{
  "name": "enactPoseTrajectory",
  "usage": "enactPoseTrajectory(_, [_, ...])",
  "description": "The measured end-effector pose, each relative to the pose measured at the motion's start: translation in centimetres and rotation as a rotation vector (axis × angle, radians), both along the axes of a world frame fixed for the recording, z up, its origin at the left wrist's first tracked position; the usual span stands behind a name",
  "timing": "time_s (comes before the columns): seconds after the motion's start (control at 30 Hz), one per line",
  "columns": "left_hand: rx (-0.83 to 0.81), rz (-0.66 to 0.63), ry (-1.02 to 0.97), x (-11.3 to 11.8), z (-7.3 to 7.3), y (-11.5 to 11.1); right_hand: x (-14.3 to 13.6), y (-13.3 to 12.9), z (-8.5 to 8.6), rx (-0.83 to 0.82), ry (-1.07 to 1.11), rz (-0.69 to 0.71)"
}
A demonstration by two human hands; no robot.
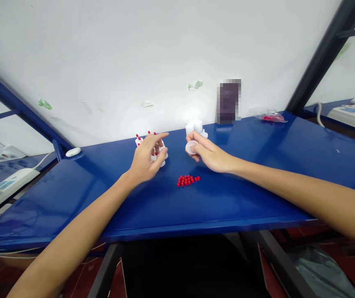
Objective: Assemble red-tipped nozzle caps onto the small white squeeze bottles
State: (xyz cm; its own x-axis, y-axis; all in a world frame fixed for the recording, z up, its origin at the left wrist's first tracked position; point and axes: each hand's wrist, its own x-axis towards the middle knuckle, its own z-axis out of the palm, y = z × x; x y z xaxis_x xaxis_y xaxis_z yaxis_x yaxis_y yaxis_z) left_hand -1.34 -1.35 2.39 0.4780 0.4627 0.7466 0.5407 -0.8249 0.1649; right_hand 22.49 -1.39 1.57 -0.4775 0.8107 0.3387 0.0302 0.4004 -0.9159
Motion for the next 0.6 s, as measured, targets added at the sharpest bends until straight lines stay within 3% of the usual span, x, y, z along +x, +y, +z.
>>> enactPoseTrajectory(0.2, [0.126,0.079,-0.091,-1.3,0.6,0.8,0.2,0.4,0.4,0.105,-0.202,-0.156])
enactPoseTrajectory(0.37, [0.187,0.094,-0.140,-1.6,1.1,0.9,0.4,0.3,0.6,0.141,-0.260,-0.194])
enactPoseTrajectory(0.47, [0.165,0.042,-0.134,-1.5,1.0,0.8,0.4,0.2,0.4,0.158,-0.267,-0.192])
enactPoseTrajectory(0.6, [0.049,-0.127,-0.078,-0.5,0.5,0.0,0.3,-0.1,0.4,0.256,-0.300,-0.182])
